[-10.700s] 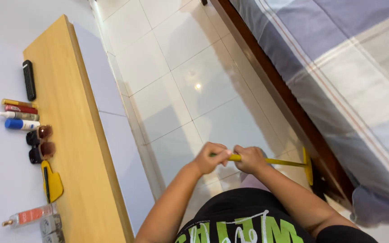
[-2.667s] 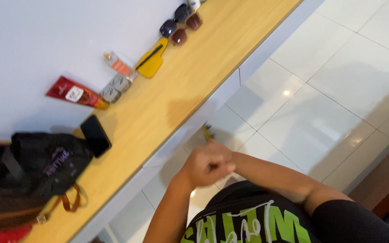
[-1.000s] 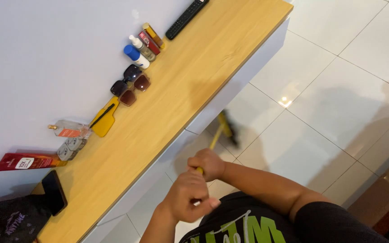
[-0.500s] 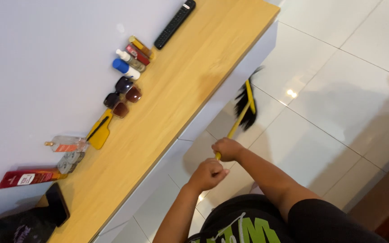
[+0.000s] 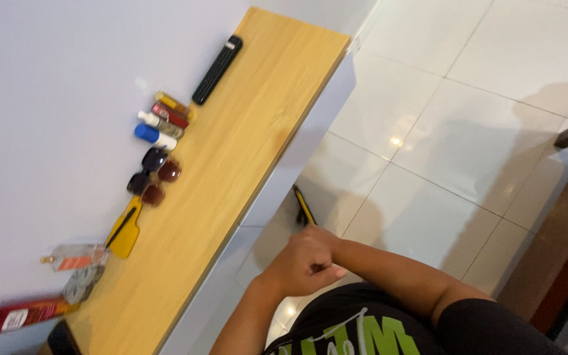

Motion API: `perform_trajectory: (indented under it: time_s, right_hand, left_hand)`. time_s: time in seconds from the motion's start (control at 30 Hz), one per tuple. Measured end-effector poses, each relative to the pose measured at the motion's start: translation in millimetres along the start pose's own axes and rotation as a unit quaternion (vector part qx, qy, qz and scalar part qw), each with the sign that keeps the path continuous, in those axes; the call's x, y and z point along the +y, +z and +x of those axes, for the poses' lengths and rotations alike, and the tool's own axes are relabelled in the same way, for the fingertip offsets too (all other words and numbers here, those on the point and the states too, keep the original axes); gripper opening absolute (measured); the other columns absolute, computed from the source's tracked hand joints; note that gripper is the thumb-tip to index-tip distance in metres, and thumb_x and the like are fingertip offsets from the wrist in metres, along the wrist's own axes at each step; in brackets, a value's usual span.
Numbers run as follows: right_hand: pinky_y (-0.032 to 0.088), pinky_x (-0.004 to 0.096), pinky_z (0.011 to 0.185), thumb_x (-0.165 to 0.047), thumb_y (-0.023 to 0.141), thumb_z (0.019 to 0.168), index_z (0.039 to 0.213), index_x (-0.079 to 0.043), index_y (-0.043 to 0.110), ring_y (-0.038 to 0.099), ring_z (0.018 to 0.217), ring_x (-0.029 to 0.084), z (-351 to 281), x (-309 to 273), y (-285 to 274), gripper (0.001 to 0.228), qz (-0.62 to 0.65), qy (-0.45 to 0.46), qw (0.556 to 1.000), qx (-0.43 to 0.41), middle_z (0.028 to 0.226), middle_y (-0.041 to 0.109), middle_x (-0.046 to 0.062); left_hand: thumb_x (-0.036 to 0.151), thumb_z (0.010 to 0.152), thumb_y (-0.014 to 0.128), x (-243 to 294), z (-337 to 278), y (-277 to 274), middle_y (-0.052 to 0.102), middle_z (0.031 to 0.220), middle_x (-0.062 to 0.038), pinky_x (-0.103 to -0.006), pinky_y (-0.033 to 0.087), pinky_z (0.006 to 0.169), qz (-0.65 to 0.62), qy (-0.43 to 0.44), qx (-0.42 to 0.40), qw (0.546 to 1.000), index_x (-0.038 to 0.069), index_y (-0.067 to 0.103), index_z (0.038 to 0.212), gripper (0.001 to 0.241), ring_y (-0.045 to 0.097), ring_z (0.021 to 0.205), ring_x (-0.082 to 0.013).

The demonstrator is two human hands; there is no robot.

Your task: The person sweeps the tiled floor of a bedroom using a yellow broom. They move around furniture, including a wooden chair and a bed, to clean the entire area.

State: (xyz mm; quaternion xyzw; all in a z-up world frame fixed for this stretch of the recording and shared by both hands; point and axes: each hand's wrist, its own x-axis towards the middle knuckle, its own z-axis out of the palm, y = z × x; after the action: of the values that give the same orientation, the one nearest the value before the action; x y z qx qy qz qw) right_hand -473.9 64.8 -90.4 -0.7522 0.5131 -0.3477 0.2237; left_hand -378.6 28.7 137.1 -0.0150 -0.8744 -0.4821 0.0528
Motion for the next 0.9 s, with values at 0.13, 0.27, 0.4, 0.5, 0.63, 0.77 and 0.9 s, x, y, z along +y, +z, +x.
perform_trajectory:
  time_s: [0.13, 0.27, 0.4, 0.5, 0.63, 0.77, 0.9]
  right_hand:
    - [0.05, 0.05, 0.057, -0.031, 0.079, 0.051, 0.083, -0.009, 0.066, 0.066, 0.065, 0.036, -42, 20, -15, 0.041, -0.015, 0.046, 0.998, 0.031, 0.073, 0.07, 0.013]
    - [0.052, 0.05, 0.064, -0.035, 0.08, 0.071, 0.087, -0.013, 0.069, 0.068, 0.071, 0.036, -68, 38, -26, 0.029, -0.061, 0.161, 0.983, 0.062, 0.075, 0.071, 0.011]
    - [0.054, 0.05, 0.069, -0.025, 0.081, 0.066, 0.084, -0.01, 0.07, 0.067, 0.082, 0.039, -73, 10, -55, 0.026, -0.121, 0.246, 0.942, 0.194, 0.083, 0.071, 0.014]
    - [0.054, 0.049, 0.083, -0.01, 0.066, 0.074, 0.105, -0.009, 0.068, 0.068, 0.093, 0.037, -93, -8, -64, 0.031, -0.167, 0.222, 0.91, 0.308, 0.092, 0.072, 0.011]
    - [0.052, 0.05, 0.077, -0.02, 0.07, 0.092, 0.116, -0.006, 0.059, 0.067, 0.091, 0.04, -73, -63, -56, 0.03, -0.217, 0.243, 0.869, 0.373, 0.094, 0.069, 0.015]
    - [0.053, 0.05, 0.08, -0.023, 0.069, 0.089, 0.122, -0.006, 0.056, 0.068, 0.094, 0.041, -64, -117, -23, 0.039, -0.195, 0.386, 0.826, 0.361, 0.098, 0.072, 0.019]
    - [0.052, 0.051, 0.081, -0.03, 0.066, 0.094, 0.131, -0.009, 0.051, 0.067, 0.094, 0.041, -76, -157, 18, 0.046, -0.08, 0.548, 0.77, 0.316, 0.098, 0.072, 0.02]
  left_hand:
    - [0.032, 0.087, 0.079, -32, 2, 26, 0.048, 0.057, -0.007, -0.0384, 0.038, 0.054, -0.013, -0.07, -0.065, 0.995, 0.008, 0.05, 0.06, 0.047, 0.048, 0.057, -0.0227]
    - [0.029, 0.091, 0.077, -82, -5, 43, 0.05, 0.061, -0.008, -0.0371, 0.043, 0.06, -0.027, -0.013, -0.063, 0.998, 0.007, 0.051, 0.064, 0.043, 0.049, 0.058, -0.0231]
    - [0.022, 0.094, 0.078, -90, -10, 37, 0.04, 0.057, -0.009, -0.0372, 0.043, 0.069, -0.019, 0.081, -0.072, 0.994, 0.005, 0.039, 0.06, 0.054, 0.042, 0.055, -0.0258]
    - [0.022, 0.088, 0.079, -26, 0, -7, 0.044, 0.056, -0.007, -0.0373, 0.04, 0.066, -0.045, 0.166, -0.14, 0.975, 0.008, 0.041, 0.057, 0.051, 0.047, 0.057, -0.0255]
    - [0.029, 0.091, 0.076, 2, 12, -59, 0.047, 0.059, -0.005, -0.0374, 0.041, 0.068, -0.128, 0.251, -0.219, 0.934, 0.01, 0.049, 0.061, 0.046, 0.05, 0.059, -0.0258]
    - [0.044, 0.096, 0.07, -31, 8, -58, 0.052, 0.061, -0.004, -0.0374, 0.044, 0.071, -0.355, 0.239, -0.195, 0.883, 0.008, 0.055, 0.066, 0.049, 0.05, 0.058, -0.0214]
    - [0.043, 0.099, 0.064, -85, 2, -3, 0.055, 0.067, -0.002, -0.0369, 0.047, 0.081, -0.497, 0.103, -0.141, 0.85, 0.007, 0.057, 0.074, 0.045, 0.053, 0.064, -0.0186]
